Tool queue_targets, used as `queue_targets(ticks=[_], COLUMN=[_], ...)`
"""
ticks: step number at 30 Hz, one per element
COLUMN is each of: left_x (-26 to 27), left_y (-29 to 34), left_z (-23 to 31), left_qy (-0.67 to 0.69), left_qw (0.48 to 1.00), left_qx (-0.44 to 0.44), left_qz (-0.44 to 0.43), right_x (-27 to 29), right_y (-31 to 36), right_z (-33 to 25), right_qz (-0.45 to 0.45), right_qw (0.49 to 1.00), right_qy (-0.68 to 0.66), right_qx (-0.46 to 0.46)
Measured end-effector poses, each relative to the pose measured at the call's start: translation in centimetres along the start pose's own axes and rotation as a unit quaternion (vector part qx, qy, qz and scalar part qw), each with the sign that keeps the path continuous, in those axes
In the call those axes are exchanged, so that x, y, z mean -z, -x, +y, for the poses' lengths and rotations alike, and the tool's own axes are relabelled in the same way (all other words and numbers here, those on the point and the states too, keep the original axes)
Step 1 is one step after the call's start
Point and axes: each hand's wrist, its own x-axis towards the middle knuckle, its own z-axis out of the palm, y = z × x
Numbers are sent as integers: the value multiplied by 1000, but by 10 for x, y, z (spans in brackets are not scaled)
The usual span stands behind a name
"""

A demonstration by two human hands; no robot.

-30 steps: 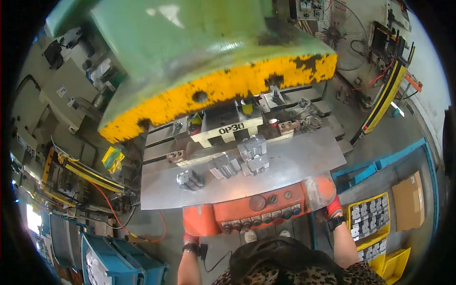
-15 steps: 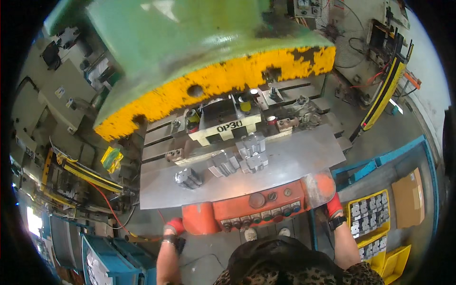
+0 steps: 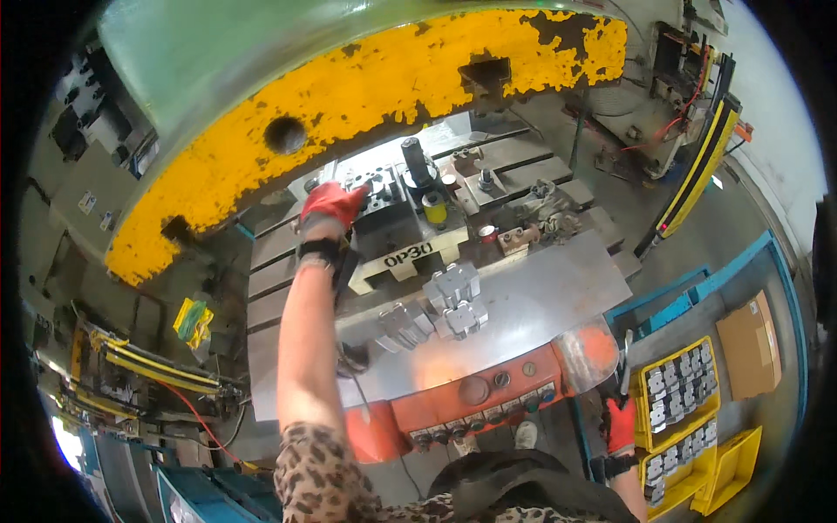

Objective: Operator uses a hydraulic press to shape metal parts, using tongs to move workpieces between the stage and storage bins.

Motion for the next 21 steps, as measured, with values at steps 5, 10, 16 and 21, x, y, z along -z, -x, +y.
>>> queue_targets(ticks=[5, 10, 16, 21], left_x=[-50, -61, -18, 17], left_y=[-59, -88, -48, 54], left_z=[49, 51, 52, 3], left_qy=[-92, -135, -93, -78], left_qw=[990, 986, 993, 996], left_qx=[63, 17, 33, 13], left_qz=[-89, -92, -65, -30], right_x=[15, -13, -99, -155], right_y=[60, 116, 106, 74], right_z=[-30, -148, -257, -256], right_qz=[122, 23, -194, -278], right_qw=[985, 989, 875, 831], right_qy=[58, 128, 281, 308], right_qx=[108, 68, 343, 369])
